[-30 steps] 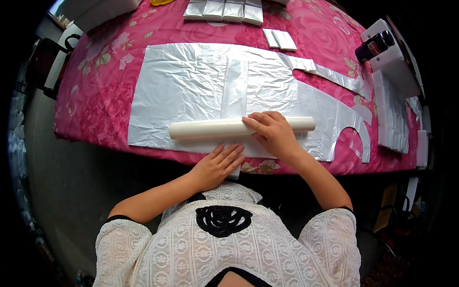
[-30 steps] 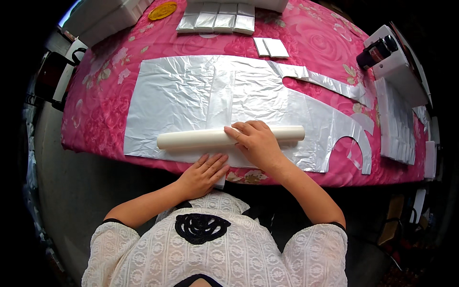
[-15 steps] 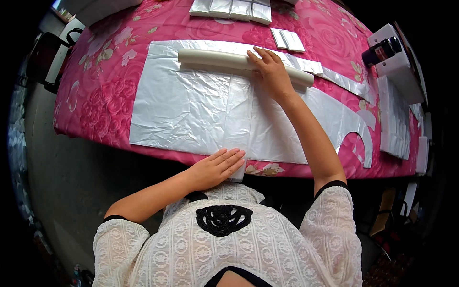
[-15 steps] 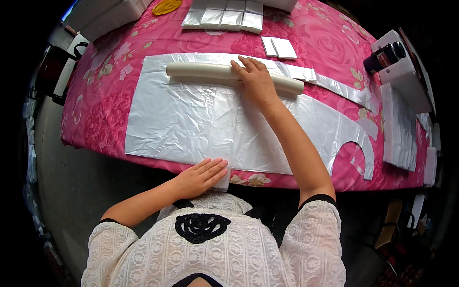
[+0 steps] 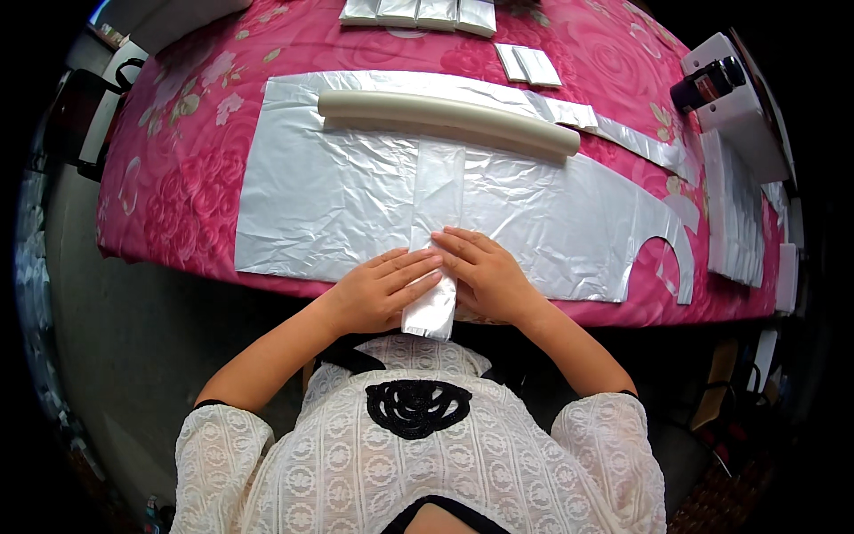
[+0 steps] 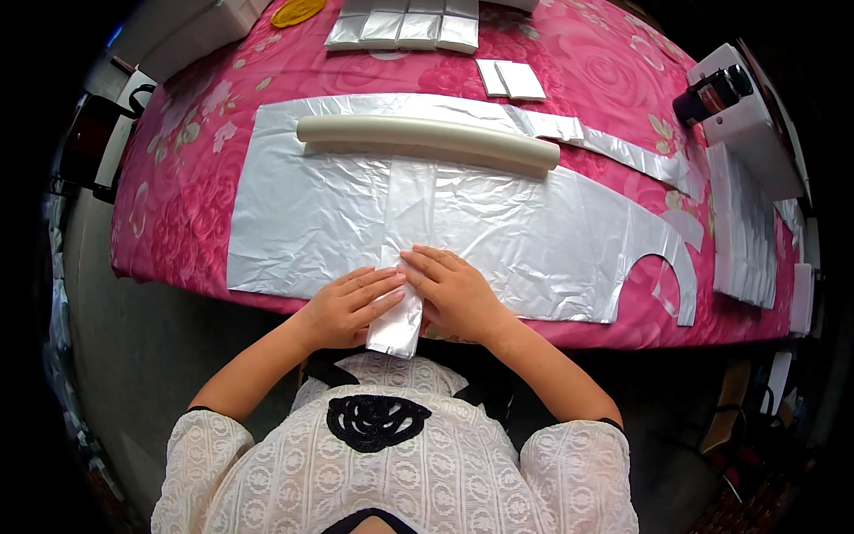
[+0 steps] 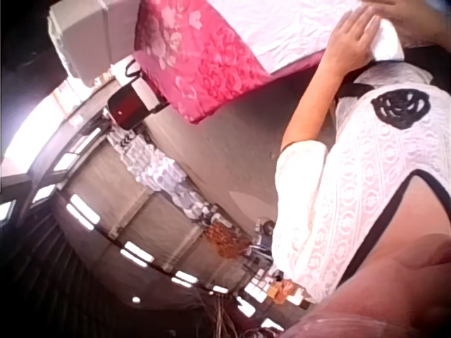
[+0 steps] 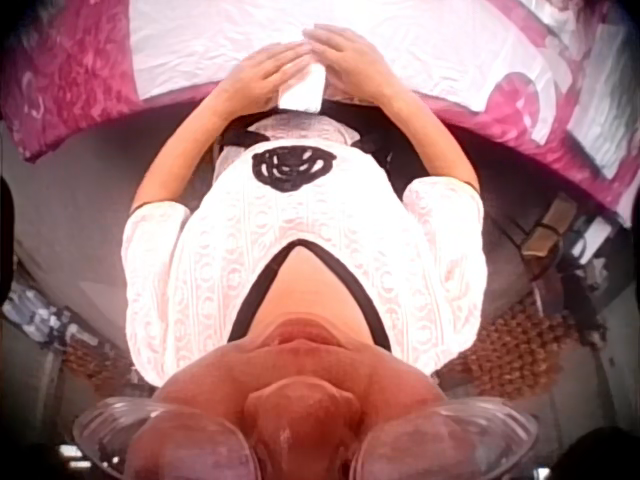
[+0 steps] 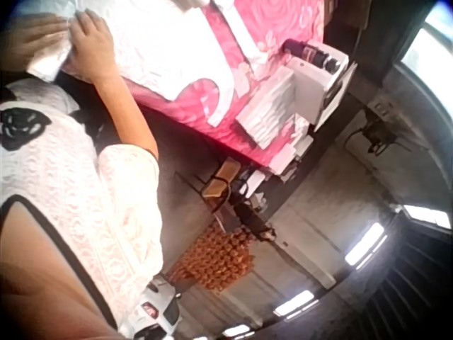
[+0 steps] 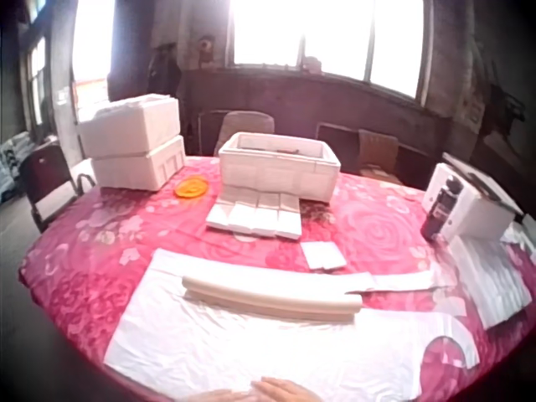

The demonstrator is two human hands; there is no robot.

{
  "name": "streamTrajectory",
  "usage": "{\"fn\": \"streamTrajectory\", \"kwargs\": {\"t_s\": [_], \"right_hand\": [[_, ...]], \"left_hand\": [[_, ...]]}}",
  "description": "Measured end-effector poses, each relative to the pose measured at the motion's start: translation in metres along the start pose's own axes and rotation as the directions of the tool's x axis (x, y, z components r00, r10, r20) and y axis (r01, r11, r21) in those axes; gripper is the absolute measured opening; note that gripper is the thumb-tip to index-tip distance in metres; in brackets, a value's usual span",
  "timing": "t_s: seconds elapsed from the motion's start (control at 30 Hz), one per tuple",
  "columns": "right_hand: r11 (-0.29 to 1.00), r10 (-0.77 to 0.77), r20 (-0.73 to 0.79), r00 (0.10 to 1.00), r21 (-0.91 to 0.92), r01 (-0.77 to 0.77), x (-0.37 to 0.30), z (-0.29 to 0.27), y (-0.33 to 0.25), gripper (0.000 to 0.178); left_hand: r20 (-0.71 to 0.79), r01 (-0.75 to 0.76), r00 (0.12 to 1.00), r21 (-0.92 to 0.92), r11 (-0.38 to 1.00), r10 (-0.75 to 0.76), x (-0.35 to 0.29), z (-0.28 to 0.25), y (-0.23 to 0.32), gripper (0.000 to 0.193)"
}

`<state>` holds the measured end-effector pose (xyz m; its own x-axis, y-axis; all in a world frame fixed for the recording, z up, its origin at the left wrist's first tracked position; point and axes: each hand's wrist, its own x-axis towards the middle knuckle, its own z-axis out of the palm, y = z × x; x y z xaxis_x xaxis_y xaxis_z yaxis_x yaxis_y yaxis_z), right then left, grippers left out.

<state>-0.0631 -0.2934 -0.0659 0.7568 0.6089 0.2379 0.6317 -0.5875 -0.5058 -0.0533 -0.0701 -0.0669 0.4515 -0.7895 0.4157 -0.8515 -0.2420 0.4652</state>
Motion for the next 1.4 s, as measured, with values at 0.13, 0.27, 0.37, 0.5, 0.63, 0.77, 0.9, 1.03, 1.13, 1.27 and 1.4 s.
{"fn": "streamTrajectory", "kwargs": {"t_s": [0.13,0.27,0.37,0.5,0.63,0.77,0.9,1.03,1.13,1.27,1.4], "right_hand": [[0.993,-0.012,-0.137,0.991,-0.117,-0.005,0.000,0.007,0.007,0.039],[0.990,-0.033,-0.184,0.982,-0.141,0.007,0.005,0.006,0.010,0.035],[0.997,0.024,-0.200,0.979,-0.067,-0.038,0.007,0.002,0.011,0.031],[0.973,0.226,-0.229,0.947,0.101,-0.208,0.019,-0.003,0.020,0.014],[0.595,0.684,0.171,0.709,0.431,-0.678,0.045,-0.016,0.030,0.027],[0.457,0.734,0.316,0.602,0.427,-0.781,0.059,-0.028,0.032,0.027],[0.402,0.736,0.360,0.573,0.448,-0.798,0.063,-0.031,0.036,0.028],[0.406,0.751,0.332,0.571,0.449,-0.796,0.061,-0.027,0.035,0.025],[0.683,0.698,-0.005,0.717,0.308,-0.662,0.049,-0.012,0.026,0.027],[0.911,0.272,-0.399,0.876,-0.185,-0.368,0.040,-0.004,0.022,0.052],[0.948,0.002,-0.115,0.993,-0.315,-0.038,0.036,-0.006,0.043,0.053]], "left_hand": [[0.038,0.114,0.992,0.157,0.981,-0.121,0.007,-0.001,-0.012,0.057],[0.027,0.106,0.993,0.185,0.977,-0.113,0.010,0.001,-0.022,0.053],[-0.005,0.162,0.987,0.117,0.980,-0.163,0.014,-0.001,-0.021,0.047],[-0.038,0.401,0.912,-0.126,0.908,-0.408,0.024,-0.002,-0.022,0.041],[0.027,0.632,0.566,-0.656,0.413,-0.824,0.038,-0.004,-0.027,0.043],[-0.193,0.458,0.862,-0.101,0.883,-0.469,0.033,0.002,-0.026,0.055],[0.070,0.404,0.902,0.206,0.891,-0.425,0.037,0.022,-0.013,0.074],[0.101,0.443,0.867,0.293,0.848,-0.488,0.036,0.033,-0.010,0.079],[0.107,0.448,0.859,0.314,0.837,-0.500,0.035,0.035,-0.011,0.080],[0.118,0.445,0.857,0.319,0.837,-0.501,0.035,0.033,-0.012,0.079],[0.098,0.391,0.896,0.290,0.874,-0.433,0.035,0.022,-0.018,0.067]]}}
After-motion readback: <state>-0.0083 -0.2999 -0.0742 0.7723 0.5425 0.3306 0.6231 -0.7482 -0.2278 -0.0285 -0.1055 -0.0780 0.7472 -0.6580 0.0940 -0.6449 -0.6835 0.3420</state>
